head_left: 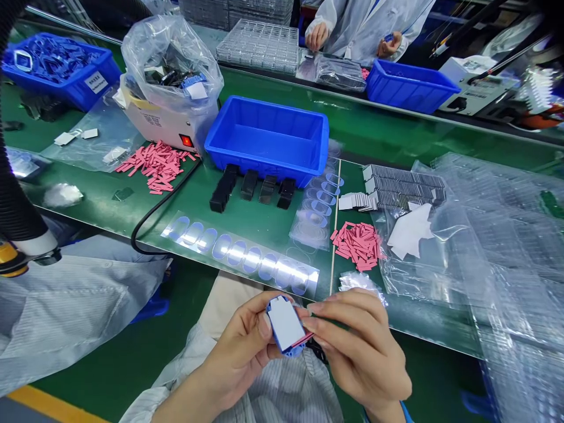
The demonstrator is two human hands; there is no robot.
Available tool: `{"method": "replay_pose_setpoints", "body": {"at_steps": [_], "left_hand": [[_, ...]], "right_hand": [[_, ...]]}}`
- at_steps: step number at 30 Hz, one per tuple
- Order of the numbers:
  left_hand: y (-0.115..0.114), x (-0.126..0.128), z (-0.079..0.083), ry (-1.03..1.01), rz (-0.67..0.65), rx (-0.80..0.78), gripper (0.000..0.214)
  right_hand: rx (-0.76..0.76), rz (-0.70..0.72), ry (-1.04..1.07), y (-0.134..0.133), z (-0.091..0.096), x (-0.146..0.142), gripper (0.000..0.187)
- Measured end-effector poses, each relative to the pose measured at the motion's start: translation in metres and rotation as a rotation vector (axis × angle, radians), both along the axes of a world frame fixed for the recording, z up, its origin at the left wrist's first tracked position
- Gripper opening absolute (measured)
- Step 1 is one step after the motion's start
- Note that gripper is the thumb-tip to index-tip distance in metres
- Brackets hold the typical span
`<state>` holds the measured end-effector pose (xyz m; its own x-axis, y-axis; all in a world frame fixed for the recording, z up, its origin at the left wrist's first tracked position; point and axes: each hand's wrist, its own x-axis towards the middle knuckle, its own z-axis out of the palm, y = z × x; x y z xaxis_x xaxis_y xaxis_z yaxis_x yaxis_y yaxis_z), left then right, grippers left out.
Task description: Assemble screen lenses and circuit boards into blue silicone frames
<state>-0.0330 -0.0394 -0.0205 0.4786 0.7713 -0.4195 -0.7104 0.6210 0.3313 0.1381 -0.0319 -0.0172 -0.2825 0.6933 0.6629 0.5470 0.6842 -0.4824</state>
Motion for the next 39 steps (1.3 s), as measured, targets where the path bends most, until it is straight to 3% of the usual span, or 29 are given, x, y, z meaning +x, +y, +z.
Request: {"method": "replay_pose_setpoints", "body": {"at_steps": [7, 14, 19, 21, 26, 29, 35, 39], "left_hand": [[0.001, -0.002, 0.004, 0.103, 0.039, 0.001, 0.028], [0.000, -0.001, 0.003, 0.191, 0.074, 0.051, 0.031], [0.001, -0.003, 0.000, 0.250, 0.115, 0.069, 0.032], [0.001, -0.003, -0.001, 0.240, 0.119, 0.088, 0.030], [0.000, -0.001, -0.006, 0.247, 0.131, 0.190, 0.029], [-0.001, 0.000, -0.008, 0.272, 0.158, 0.234, 0.029], [-0.005, 0.005, -0.008, 0.298, 0.206, 0.275, 0.027], [-0.007, 0.008, -0.007, 0.308, 0.249, 0.311, 0.026]], "right_hand": [[0.207, -0.146, -0.359, -0.010, 0.008, -0.005, 0.018], [0.188, -0.178, -0.425, -0.018, 0.010, -0.009, 0.021], [0.226, -0.159, -0.469, -0.020, 0.002, -0.014, 0.026], [0.169, -0.173, -0.389, -0.020, -0.002, -0.018, 0.027], [-0.194, -0.117, 0.070, -0.021, -0.004, -0.024, 0.033], [-0.304, -0.115, 0.263, -0.020, -0.004, -0.025, 0.032], [-0.346, -0.115, 0.392, -0.015, -0.008, -0.032, 0.024], [-0.321, -0.073, 0.428, -0.014, -0.011, -0.034, 0.028]]}}
